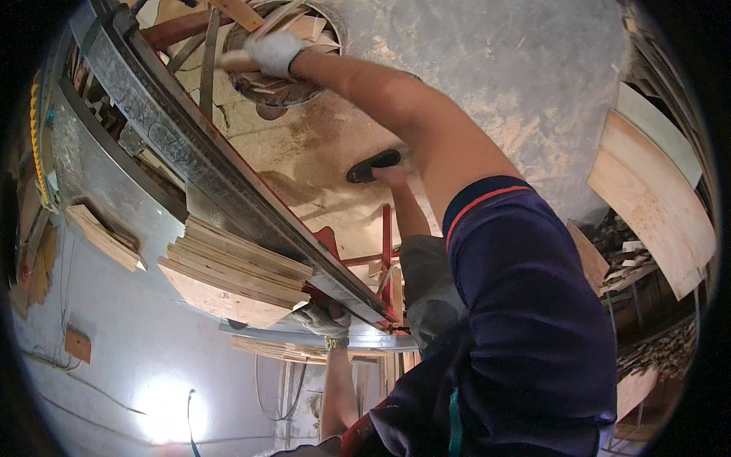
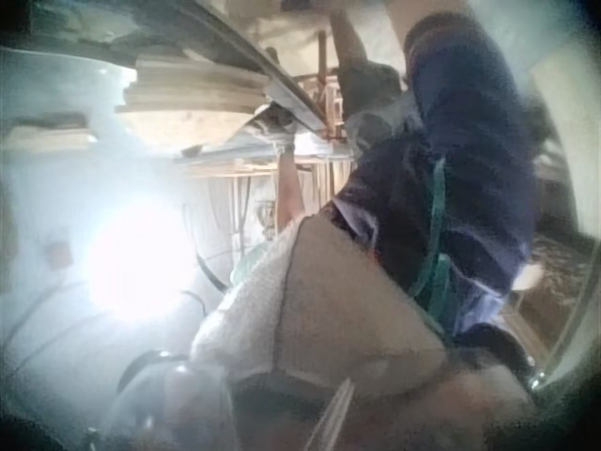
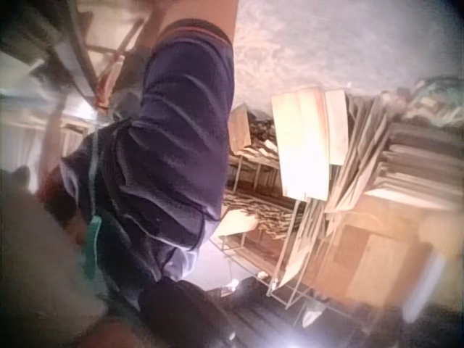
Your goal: The person uses a table saw to cut multiple small wooden pieces. They feed each piece through the saw blade, collect the cut pieces, and stack them on the table. The person wears gloves and handles the wood carefully during the cutting process.
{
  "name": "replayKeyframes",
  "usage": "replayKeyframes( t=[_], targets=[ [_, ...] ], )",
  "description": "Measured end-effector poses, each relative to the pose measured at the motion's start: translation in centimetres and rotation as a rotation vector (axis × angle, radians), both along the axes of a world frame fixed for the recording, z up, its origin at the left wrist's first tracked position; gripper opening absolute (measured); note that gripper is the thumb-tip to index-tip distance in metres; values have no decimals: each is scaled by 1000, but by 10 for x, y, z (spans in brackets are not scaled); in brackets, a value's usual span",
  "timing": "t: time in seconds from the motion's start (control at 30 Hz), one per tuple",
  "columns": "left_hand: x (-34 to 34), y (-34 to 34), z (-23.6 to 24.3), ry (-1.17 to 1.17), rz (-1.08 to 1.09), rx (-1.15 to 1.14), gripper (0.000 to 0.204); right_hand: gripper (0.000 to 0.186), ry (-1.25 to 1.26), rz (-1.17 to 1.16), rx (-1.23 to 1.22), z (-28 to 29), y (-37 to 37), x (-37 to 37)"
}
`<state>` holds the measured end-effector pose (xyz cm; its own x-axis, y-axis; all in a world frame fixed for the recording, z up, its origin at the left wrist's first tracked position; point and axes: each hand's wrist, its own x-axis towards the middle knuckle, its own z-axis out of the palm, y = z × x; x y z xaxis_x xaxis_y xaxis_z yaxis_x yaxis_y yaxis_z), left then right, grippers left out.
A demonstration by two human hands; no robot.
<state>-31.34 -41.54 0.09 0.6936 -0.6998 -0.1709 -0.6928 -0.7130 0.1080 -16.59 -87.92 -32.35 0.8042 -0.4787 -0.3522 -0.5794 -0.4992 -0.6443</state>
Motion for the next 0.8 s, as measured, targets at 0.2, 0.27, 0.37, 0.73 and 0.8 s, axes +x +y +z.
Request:
replayKeyframes(
  t=[0.2, 0.27, 0.37, 0.73, 0.8],
  targets=[
    [4, 105, -11, -94, -110, 92, 81, 28, -68, -148, 156, 35, 42, 4],
    [-5, 85, -8, -105, -33, 77, 71, 26, -197, -159, 188, 26, 56, -8],
    [-5, 27, 0, -81, 7, 36, 57, 30, -84, -245, 191, -15, 66, -32],
    [-3, -7, 5, 39, 25, -3, 56, 60, -90, -558, 248, -11, 19, -45],
    [0, 3, 7, 62, 33, 27, 59, 55, -99, -599, 308, -16, 19, -27]
  ],
)
